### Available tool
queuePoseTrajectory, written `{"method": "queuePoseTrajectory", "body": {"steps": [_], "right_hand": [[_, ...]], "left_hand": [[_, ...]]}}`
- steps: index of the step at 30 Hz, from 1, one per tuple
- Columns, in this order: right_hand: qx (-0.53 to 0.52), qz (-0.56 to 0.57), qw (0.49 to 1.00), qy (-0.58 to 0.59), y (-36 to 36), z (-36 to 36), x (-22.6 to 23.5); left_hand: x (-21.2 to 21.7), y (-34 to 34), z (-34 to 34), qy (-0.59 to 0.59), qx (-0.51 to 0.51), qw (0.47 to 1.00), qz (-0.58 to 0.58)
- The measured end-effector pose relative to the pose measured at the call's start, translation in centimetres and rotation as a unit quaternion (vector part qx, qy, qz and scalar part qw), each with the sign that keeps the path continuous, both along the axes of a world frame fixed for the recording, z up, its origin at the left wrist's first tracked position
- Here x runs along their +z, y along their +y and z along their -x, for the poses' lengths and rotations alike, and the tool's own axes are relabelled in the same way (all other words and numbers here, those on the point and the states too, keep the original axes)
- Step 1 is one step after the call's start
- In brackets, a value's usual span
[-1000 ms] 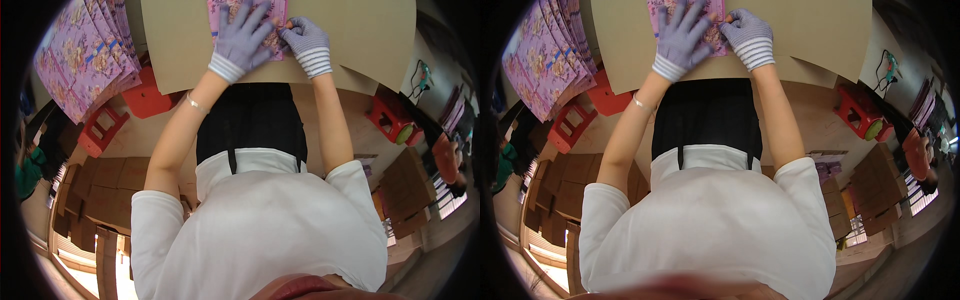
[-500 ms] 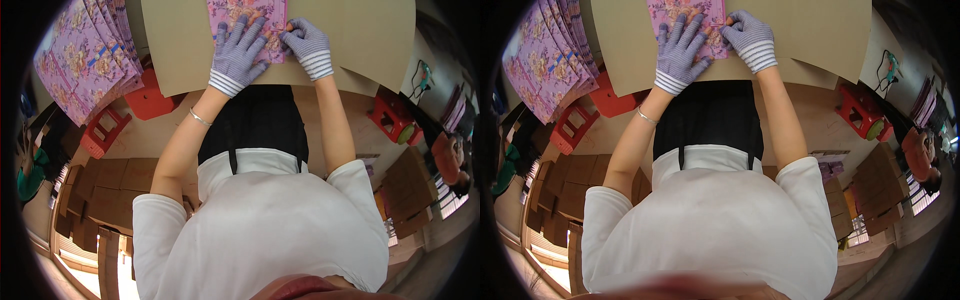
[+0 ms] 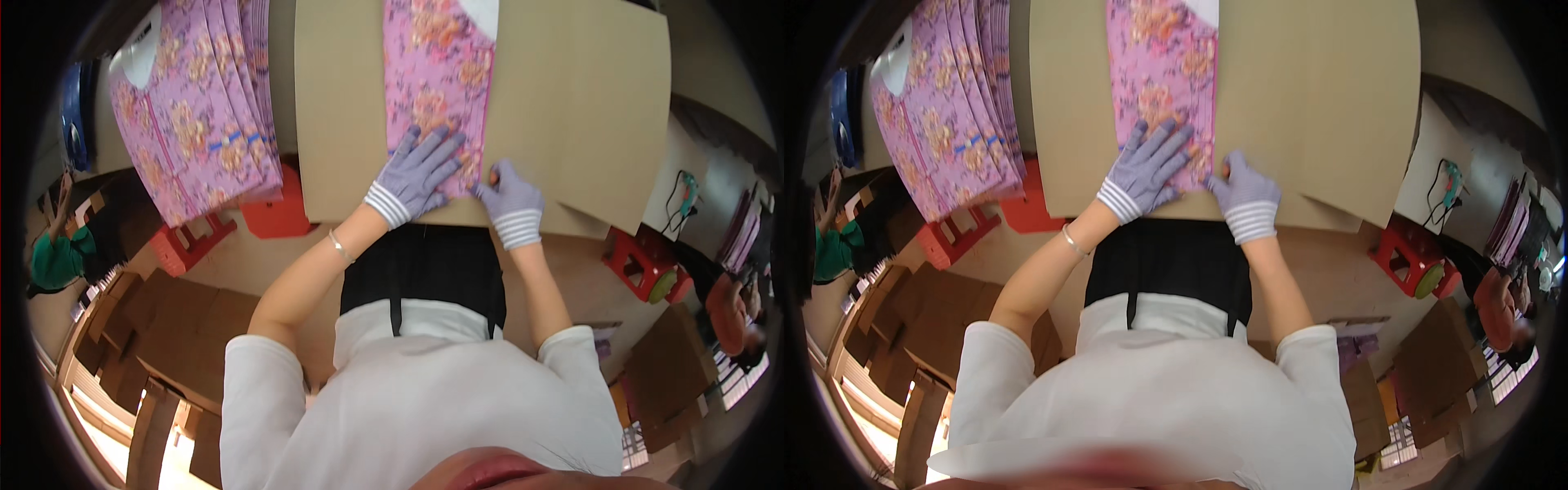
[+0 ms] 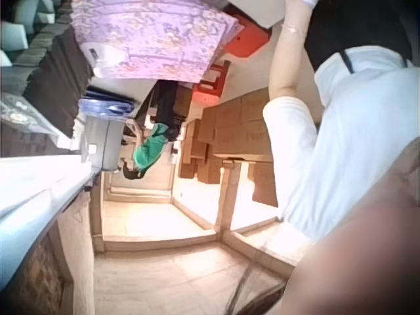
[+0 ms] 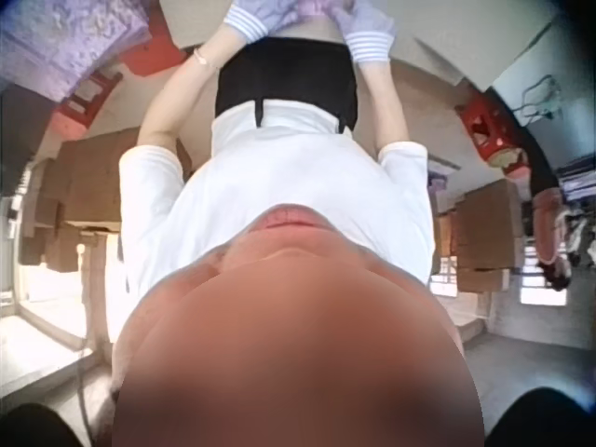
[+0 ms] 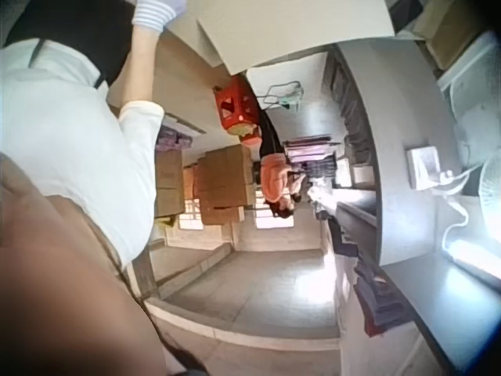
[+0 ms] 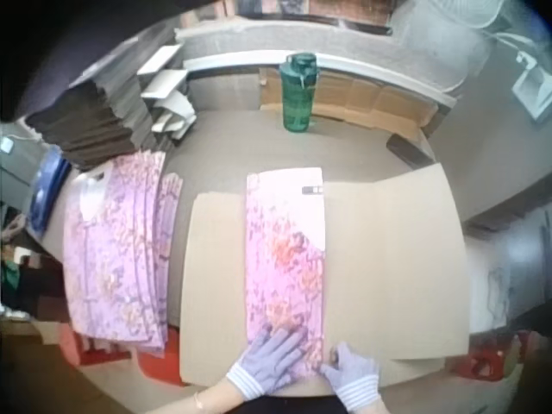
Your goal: The person folds a stack of pink floral-patterned garments on a table. They pick up each garment, fold it in half, smooth it out, and place it on a growing pile. The process is repeated for multiple items throughout the clip.
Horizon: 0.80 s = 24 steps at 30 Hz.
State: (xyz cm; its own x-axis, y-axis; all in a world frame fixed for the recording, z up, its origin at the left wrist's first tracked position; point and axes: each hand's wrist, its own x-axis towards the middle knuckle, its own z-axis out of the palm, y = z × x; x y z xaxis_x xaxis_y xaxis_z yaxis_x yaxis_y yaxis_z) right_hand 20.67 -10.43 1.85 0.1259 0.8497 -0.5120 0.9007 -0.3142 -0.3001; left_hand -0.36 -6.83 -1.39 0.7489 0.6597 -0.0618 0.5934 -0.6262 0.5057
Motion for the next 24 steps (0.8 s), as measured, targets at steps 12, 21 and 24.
{"method": "queuePoseTrajectory", "body": {"steps": [12, 21, 24], "right_hand": [[-0.022, -0.091, 0.99, 0.107, -0.3, 0.0, -1.7], [0.037, -0.419, 0.907, 0.027, -0.3, -0.8, -5.2], [0.016, -0.336, 0.941, 0.032, -2.0, -1.0, -5.4]], "left_hand": [[-0.5, 23.3, -0.1, 0.056, -0.007, 0.978, -0.201], [-3.6, 29.4, 0.5, 0.002, 0.07, 0.967, -0.245], [-5.0, 29.7, -1.4, -0.023, 0.025, 0.96, -0.279]]}}
